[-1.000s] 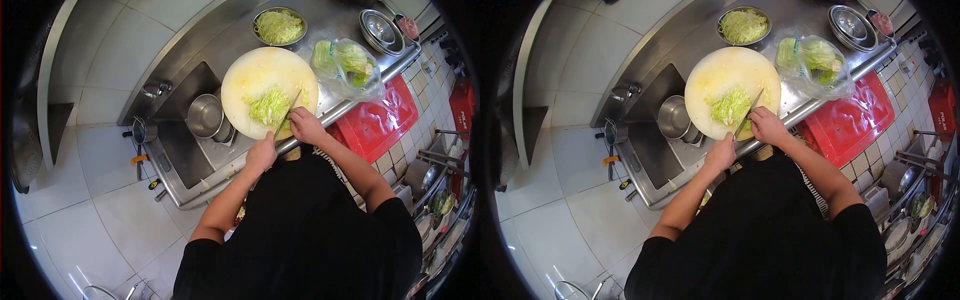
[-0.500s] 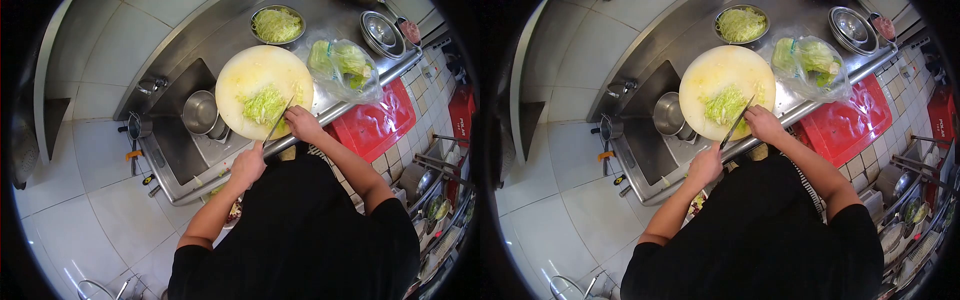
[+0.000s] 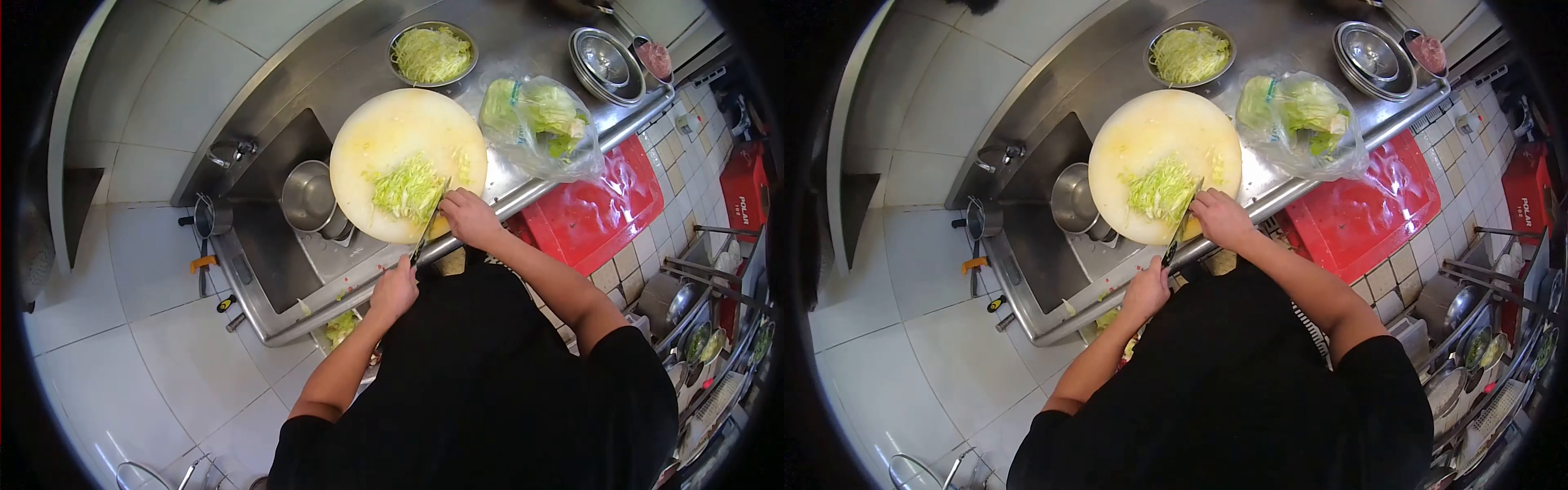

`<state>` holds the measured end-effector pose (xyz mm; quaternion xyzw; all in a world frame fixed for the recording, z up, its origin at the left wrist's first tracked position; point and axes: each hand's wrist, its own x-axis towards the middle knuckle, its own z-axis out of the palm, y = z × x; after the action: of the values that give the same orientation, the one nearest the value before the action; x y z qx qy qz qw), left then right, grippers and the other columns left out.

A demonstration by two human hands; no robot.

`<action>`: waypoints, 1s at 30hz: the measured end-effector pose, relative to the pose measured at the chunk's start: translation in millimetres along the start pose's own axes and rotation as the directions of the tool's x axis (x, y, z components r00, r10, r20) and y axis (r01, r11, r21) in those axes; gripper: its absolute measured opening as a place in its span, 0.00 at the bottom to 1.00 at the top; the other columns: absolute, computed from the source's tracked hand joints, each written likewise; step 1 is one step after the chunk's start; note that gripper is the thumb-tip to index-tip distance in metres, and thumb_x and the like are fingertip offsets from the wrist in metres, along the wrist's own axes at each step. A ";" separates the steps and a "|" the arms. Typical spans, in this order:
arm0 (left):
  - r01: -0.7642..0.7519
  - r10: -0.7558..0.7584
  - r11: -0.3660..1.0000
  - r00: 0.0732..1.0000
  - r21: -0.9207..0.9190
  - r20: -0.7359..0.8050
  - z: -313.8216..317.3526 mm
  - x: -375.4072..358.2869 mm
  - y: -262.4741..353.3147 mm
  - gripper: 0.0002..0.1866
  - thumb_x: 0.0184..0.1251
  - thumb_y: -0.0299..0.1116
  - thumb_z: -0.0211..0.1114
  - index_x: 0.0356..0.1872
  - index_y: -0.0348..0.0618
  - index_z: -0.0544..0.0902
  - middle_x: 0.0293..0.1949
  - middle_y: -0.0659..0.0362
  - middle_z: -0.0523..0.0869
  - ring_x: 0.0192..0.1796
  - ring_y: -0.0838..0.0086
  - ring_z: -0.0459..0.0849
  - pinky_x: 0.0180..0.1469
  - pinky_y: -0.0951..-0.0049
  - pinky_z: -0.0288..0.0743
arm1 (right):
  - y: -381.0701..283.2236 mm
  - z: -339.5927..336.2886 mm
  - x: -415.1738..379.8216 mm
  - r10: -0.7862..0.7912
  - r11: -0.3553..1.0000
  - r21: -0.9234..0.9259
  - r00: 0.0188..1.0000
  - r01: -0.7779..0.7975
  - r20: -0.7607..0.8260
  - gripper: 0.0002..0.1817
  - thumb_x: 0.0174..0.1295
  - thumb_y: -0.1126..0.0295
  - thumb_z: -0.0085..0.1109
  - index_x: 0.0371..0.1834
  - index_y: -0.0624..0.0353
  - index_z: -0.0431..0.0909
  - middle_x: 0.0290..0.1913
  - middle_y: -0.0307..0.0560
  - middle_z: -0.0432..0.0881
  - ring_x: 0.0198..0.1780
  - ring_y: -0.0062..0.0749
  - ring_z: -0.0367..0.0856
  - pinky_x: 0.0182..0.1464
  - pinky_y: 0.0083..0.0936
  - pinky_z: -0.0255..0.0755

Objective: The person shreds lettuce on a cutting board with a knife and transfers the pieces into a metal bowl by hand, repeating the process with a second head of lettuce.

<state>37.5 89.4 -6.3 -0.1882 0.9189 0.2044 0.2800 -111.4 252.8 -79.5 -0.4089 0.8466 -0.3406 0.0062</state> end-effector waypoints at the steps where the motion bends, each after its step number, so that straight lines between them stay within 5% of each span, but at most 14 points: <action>1: -0.046 0.045 0.998 0.998 -0.029 -0.052 4.0 6.7 0.1 0.12 0.75 0.38 0.52 0.48 0.40 0.72 0.33 0.34 0.85 0.39 0.36 0.85 0.45 0.41 0.77 | 1.1 1.3 -0.6 -0.010 1.000 -0.011 1.000 0.010 -0.010 0.06 0.57 0.74 0.57 0.37 0.59 0.78 0.39 0.48 0.78 0.45 0.43 0.78 0.51 0.36 0.74; 8: -0.087 0.082 0.989 0.996 -0.123 -0.040 -17.6 34.7 -6.3 0.13 0.76 0.39 0.52 0.48 0.39 0.72 0.34 0.34 0.85 0.40 0.36 0.84 0.46 0.40 0.76 | -2.0 18.4 13.9 -0.039 0.999 -0.015 0.996 0.038 -0.078 0.04 0.57 0.74 0.58 0.34 0.58 0.79 0.38 0.46 0.79 0.44 0.41 0.78 0.50 0.35 0.74; 16: -0.097 0.101 0.995 0.987 0.034 -0.124 -55.5 42.5 -24.2 0.13 0.75 0.38 0.52 0.47 0.38 0.72 0.34 0.35 0.85 0.41 0.37 0.84 0.46 0.41 0.76 | -6.7 32.5 30.0 -0.028 0.999 -0.032 0.996 0.026 -0.089 0.04 0.59 0.71 0.58 0.35 0.57 0.78 0.36 0.45 0.79 0.43 0.42 0.78 0.47 0.36 0.73; 30: -0.109 0.109 0.993 0.994 0.037 0.020 -58.9 8.4 -21.6 0.14 0.74 0.37 0.52 0.51 0.37 0.72 0.38 0.35 0.86 0.44 0.39 0.85 0.49 0.41 0.75 | -10.0 32.4 27.3 -0.001 0.993 -0.121 1.000 -0.001 -0.015 0.08 0.57 0.73 0.55 0.39 0.57 0.79 0.41 0.47 0.80 0.45 0.44 0.78 0.51 0.38 0.73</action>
<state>15.2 40.8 27.7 -0.1306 0.9290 0.2035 0.2801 -113.3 210.9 -91.2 -0.4060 0.8657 -0.2917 -0.0250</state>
